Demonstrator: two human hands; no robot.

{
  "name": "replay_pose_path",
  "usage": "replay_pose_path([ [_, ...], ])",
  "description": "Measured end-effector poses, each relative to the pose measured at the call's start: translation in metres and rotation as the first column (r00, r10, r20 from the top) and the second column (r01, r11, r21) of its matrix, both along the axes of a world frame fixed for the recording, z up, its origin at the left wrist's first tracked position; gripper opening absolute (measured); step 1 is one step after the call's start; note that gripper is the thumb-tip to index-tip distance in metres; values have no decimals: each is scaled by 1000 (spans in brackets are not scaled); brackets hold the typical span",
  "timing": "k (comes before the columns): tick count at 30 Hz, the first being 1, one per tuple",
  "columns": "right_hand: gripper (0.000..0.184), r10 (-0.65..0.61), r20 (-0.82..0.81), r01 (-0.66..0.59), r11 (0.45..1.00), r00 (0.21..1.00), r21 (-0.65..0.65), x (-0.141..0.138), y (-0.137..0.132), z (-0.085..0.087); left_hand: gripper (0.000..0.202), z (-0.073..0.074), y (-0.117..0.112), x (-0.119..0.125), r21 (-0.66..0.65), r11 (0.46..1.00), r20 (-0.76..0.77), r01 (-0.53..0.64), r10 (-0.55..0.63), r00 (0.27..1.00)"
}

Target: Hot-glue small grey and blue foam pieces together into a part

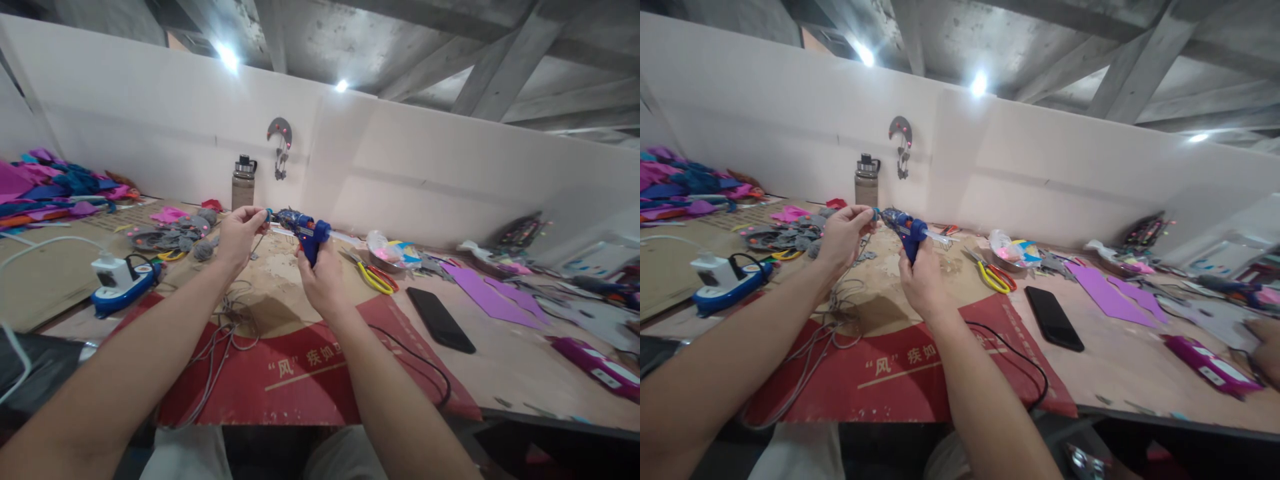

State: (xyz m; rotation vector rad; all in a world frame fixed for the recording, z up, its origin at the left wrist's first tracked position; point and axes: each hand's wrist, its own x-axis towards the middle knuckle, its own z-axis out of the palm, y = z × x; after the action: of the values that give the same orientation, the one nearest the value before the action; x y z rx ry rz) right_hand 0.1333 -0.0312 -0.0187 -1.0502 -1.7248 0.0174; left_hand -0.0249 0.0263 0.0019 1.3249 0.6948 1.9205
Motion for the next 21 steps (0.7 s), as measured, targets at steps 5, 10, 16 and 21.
replay_pose_path([
  [5, 29, -11, 7, 11, 1000, 1000, -2, 0, 1, -2, 8, 2, -2, 1, -21, 1000, 7, 3, -3, 1000],
  [10, 25, 15, 1, -15, 999, 1000, -33, 0, 0, -2, 8, 2, -1, 0, -20, 1000, 27, 5, -5, 1000],
  [16, 21, 1, -9, -2, 1000, 1000, -21, 0, 0, 0, 11, 1, 0, 0, -21, 1000, 22, -2, 2, 1000],
  [21, 23, 0, -15, 0, 1000, 1000, 11, 0, 0, 1, 13, 1, -1, 0, -26, 1000, -5, -7, 7, 1000],
])
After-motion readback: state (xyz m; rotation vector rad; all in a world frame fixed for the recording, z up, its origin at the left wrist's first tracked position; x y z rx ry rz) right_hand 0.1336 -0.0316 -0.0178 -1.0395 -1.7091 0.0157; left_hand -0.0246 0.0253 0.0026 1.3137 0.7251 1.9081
